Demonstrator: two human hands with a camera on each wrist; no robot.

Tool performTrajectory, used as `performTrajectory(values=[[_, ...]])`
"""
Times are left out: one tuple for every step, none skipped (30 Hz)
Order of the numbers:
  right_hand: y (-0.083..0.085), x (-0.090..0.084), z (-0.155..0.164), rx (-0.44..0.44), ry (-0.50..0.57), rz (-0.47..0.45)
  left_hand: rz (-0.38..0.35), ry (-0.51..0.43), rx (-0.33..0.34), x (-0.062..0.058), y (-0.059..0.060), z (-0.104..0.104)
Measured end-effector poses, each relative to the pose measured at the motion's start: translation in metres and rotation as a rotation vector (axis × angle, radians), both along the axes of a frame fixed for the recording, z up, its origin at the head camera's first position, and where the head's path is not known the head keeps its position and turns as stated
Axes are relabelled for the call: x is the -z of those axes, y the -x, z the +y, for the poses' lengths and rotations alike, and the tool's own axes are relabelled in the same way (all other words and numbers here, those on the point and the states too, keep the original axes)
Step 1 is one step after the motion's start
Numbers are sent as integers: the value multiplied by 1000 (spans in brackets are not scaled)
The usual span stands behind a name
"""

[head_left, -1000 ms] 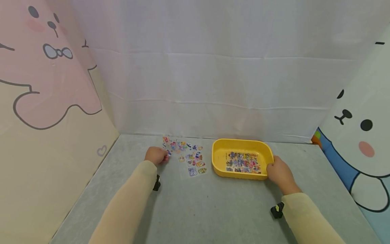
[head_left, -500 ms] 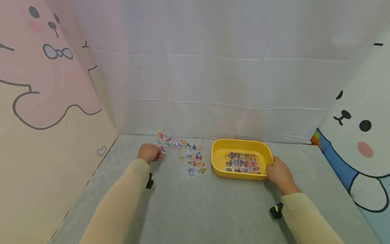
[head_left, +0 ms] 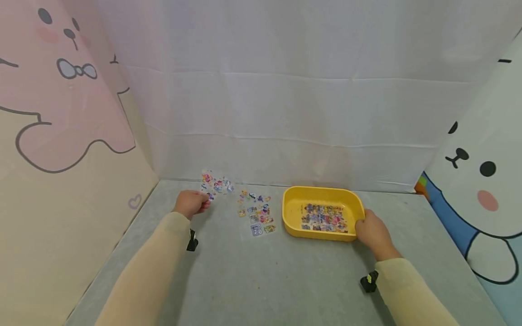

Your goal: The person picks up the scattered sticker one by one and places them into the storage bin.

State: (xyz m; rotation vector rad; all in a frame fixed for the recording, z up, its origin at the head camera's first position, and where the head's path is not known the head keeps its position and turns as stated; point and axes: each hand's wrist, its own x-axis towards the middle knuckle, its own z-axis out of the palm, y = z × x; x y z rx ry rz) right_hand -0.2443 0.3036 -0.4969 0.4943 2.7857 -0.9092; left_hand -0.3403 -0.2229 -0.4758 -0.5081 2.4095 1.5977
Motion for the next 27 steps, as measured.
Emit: performTrajectory(values=[[0, 0, 0, -1, -2, 1, -3, -5, -2, -1, 0, 0], [0, 0, 0, -3, -3, 3, -4, -13, 1, -1, 0, 0], [0, 1, 0, -6, -3, 5, -5, -24, 0, -2, -1, 1], [-1, 1, 1, -8, -3, 6, -7, -35, 1, -2, -1, 2], [-1, 0, 1, -10, -2, 9, -15, -47, 1, -3, -1, 3], [-1, 0, 0, -10, 1, 9, -15, -59, 5, -4, -2, 5], [-1, 0, 0, -10, 2, 8, -15, -70, 8, -4, -2, 8], [-1, 0, 0, -8, 4, 8, -13, -79, 16, -4, -3, 11], [-1, 0, 0, -7, 6, 6, -13, -83, 19, -5, -5, 15], [-2, -1, -1, -8, 5, 7, -13, -87, 27, -6, -6, 20], [-2, -1, -1, -8, 3, 7, -14, -88, 35, -6, -7, 25], [-2, -1, -2, -6, 3, 5, -9, -90, 43, -7, -9, 29], [-2, -2, -1, -7, 2, 5, -9, -92, 50, -8, -10, 34], [-2, -3, -2, -6, 2, 4, -6, -98, 63, -9, -12, 39], [-2, -3, -2, -6, 1, 3, -5, -104, 70, -10, -13, 44], [-2, -3, -2, -5, 2, 1, -2, -115, 83, -10, -14, 49], [-2, -3, -2, 0, 5, -5, 0, -123, 96, -10, -15, 53], [-2, -4, -3, 4, 9, -10, 2, -135, 109, -10, -16, 57], [-2, -4, -3, 7, 11, -14, 2, -146, 123, -10, -16, 61], [-2, -4, -3, 10, 13, -18, 3, -158, 135, -10, -16, 64], [-1, -3, -3, 11, 13, -20, 1, -168, 144, -9, -16, 68], [-2, -3, -3, 11, 15, -22, 1, -179, 156, -9, -17, 71], [-2, -3, -3, 13, 17, -24, 2, -187, 165, -8, -17, 74], [-2, -3, -3, 11, 16, -23, 1, -194, 170, -8, -17, 77], [-2, -3, -3, 9, 15, -21, 2, -204, 173, -8, -17, 80], [-2, -3, -2, 7, 14, -19, 2, -212, 177, -8, -18, 83], [-2, -3, -2, 5, 13, -17, 1, -217, 180, -7, -18, 86]])
